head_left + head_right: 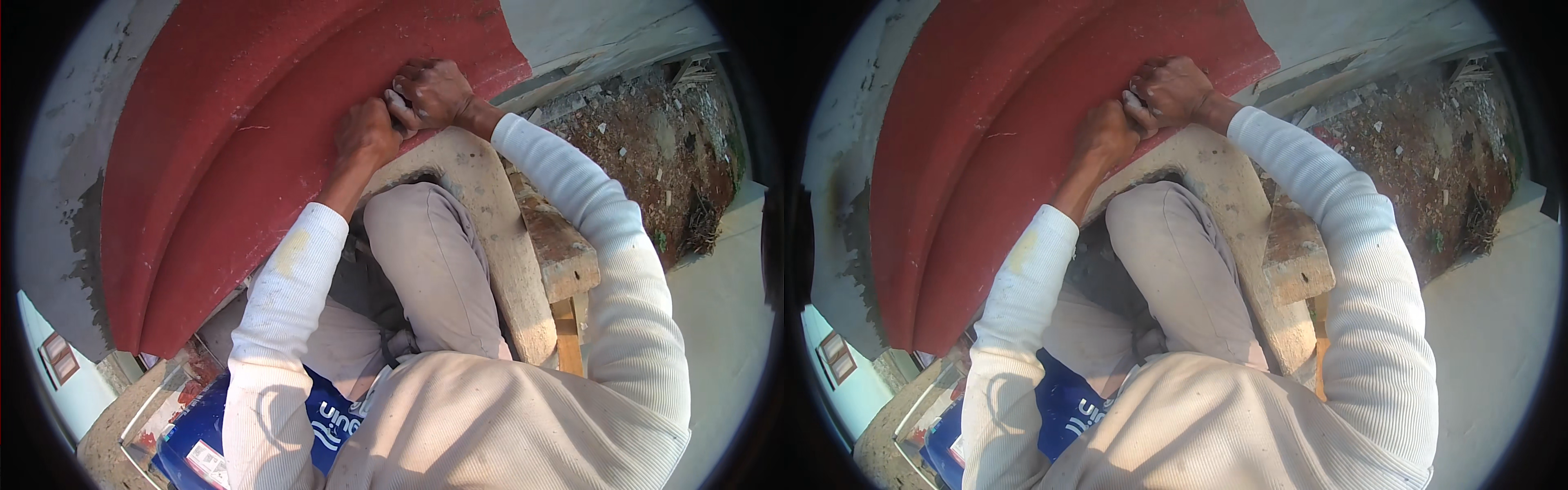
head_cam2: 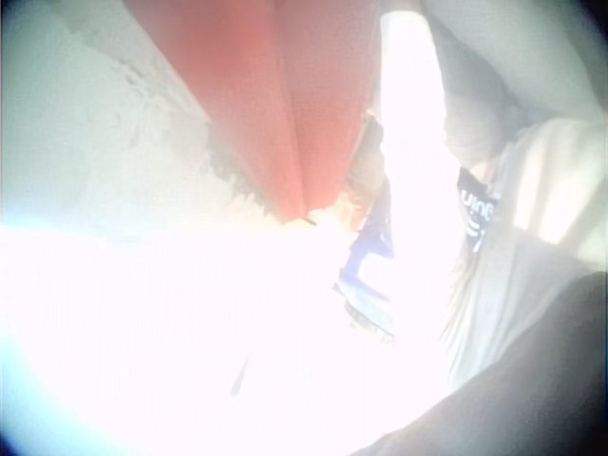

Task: The person fits a red curved roofing tile onto a concrete roof edge, using a small axe to tap the tile into place and then using their hands to press and align the tile against the mortar.

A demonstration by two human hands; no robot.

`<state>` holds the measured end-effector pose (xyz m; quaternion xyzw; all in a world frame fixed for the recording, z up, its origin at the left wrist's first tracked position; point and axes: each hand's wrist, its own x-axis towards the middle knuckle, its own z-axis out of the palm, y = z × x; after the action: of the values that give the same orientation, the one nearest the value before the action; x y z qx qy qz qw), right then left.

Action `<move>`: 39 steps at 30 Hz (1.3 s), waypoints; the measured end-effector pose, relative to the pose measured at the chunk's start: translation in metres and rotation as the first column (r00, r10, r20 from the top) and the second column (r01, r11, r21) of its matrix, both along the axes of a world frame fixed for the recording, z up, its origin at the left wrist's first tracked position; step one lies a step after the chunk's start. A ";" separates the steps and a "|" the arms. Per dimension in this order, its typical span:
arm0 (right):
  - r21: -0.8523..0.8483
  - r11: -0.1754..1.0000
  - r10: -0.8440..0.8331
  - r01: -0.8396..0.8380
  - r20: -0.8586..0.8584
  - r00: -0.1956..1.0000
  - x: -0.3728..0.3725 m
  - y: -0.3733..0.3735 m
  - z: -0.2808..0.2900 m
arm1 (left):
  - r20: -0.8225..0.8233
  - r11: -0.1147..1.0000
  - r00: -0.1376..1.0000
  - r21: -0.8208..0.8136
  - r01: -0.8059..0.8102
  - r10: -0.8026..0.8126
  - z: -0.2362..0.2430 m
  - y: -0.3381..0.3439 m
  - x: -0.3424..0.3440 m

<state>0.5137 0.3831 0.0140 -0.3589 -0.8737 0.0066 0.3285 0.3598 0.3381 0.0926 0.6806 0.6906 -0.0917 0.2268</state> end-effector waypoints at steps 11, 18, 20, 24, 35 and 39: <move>0.051 0.889 -0.422 0.455 -0.294 0.857 0.063 -0.016 0.031 | 0.066 0.994 0.995 -0.091 -0.061 0.068 0.003 -0.002 -0.001; -0.957 0.274 -0.952 0.098 -0.256 0.167 0.137 -0.058 0.009 | 0.080 0.993 0.993 -0.083 -0.083 0.089 0.003 -0.004 -0.004; -0.944 0.252 -0.941 -0.214 -0.291 0.174 0.131 -0.067 -0.005 | 0.066 0.993 0.995 -0.094 -0.071 0.078 0.006 -0.002 -0.001; -0.737 0.225 -0.864 -0.638 -0.454 0.219 0.111 -0.067 -0.012 | 0.053 0.995 0.997 -0.084 -0.055 0.060 0.002 0.000 0.003; -0.745 0.255 -0.846 -0.616 -0.481 0.232 0.098 -0.069 0.006 | 0.103 0.998 0.994 -0.038 -0.040 0.044 0.003 -0.013 -0.005; -0.813 0.237 -0.887 -0.532 -0.405 0.223 0.106 -0.083 0.017 | 0.167 0.996 0.985 -0.088 -0.022 0.036 0.012 -0.018 -0.001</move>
<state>0.6201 0.3001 0.0307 -0.5256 -0.1828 0.6789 0.4791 0.3588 0.3201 0.1050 0.6654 0.6742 -0.0603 0.3148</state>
